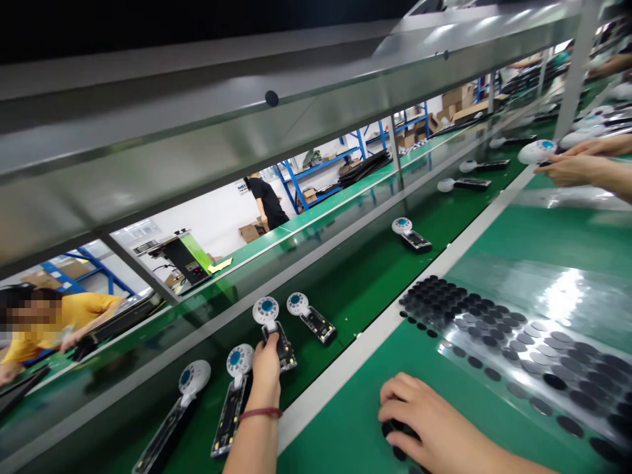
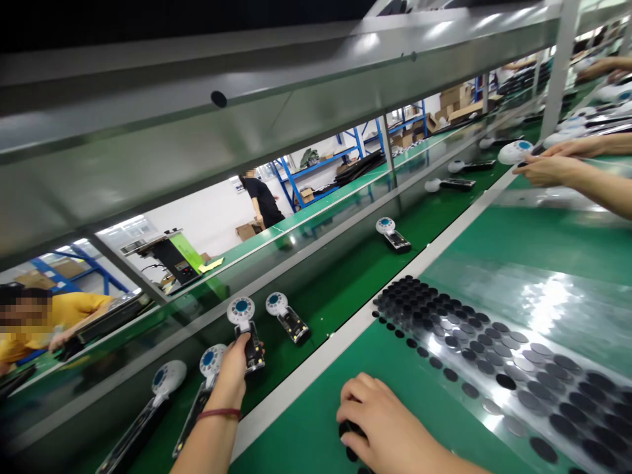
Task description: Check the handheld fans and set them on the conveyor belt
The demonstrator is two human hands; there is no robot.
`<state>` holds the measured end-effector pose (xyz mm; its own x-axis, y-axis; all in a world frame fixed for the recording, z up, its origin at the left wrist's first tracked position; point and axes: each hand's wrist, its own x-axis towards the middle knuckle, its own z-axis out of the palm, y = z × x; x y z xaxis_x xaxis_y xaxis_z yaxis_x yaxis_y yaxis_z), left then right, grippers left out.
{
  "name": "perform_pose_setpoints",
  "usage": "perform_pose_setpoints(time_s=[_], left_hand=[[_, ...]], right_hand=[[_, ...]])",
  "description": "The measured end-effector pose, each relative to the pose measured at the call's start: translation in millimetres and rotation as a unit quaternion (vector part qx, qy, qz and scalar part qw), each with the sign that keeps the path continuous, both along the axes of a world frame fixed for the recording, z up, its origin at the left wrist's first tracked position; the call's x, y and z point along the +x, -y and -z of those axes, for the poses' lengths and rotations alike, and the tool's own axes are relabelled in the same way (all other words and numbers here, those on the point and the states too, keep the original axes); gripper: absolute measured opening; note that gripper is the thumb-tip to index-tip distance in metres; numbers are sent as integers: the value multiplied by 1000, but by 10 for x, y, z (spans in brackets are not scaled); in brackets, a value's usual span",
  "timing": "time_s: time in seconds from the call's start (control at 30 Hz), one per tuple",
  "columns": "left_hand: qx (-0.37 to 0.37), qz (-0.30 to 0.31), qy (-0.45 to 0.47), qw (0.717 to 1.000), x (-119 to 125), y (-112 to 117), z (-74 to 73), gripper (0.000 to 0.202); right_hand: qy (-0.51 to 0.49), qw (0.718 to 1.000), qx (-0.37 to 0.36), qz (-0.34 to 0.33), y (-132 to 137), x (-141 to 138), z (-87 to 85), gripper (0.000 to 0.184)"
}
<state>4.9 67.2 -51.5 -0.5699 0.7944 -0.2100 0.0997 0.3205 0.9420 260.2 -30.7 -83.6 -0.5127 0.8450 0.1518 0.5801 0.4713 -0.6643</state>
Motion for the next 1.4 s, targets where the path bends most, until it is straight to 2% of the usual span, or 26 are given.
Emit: perform_pose_setpoints(time_s=[0.1,0.17,0.27,0.33,0.5,0.6,0.67,0.73,0.8,0.9,0.97,1.03,1.1,1.17,1.27,1.4], left_hand=[[-52,8,-109,993,-127,-172,15,28],[-81,6,-178,981,-123,-253,-10,30],[-78,4,-261,962,55,-358,-77,40],[-66,34,-280,957,270,-434,-98,42],[-126,137,-186,965,815,-631,15,30],[-138,145,-94,975,990,-701,69,28],[-125,140,-16,982,1055,-685,35,28],[-87,144,76,983,1107,-577,-53,29],[-25,161,159,974,1166,-353,-161,26],[69,183,226,954,1277,156,-269,22],[87,182,241,949,1355,519,-261,28],[74,187,250,947,1420,829,-178,42],[51,198,248,947,1462,1062,-36,61],[29,204,219,954,1479,1224,131,73],[1,192,151,970,1481,1376,342,78],[-17,161,97,982,1495,1476,448,85]], right_hand=[[-6,1000,-20,3,-25,-9,10,13],[-7,1000,-28,7,-39,-20,37,15],[-7,999,-29,13,-51,-40,75,18],[-5,999,-33,18,-56,-50,80,19],[-18,999,-41,20,-51,-46,43,19],[-47,998,-51,10,-36,-28,26,18],[-66,996,-60,6,-35,-10,19,17],[-92,993,-76,9,-52,17,9,13],[-134,986,-97,16,-87,56,-14,10],[-205,971,-118,42,-147,137,-93,11],[-257,954,-132,82,-163,201,-183,13],[-302,934,-156,113,-145,264,-296,15],[-317,923,-188,111,-99,314,-413,16],[-290,930,-208,86,-42,343,-513,14],[-227,953,-193,49,28,359,-608,12],[-184,969,-164,28,76,367,-630,15]])
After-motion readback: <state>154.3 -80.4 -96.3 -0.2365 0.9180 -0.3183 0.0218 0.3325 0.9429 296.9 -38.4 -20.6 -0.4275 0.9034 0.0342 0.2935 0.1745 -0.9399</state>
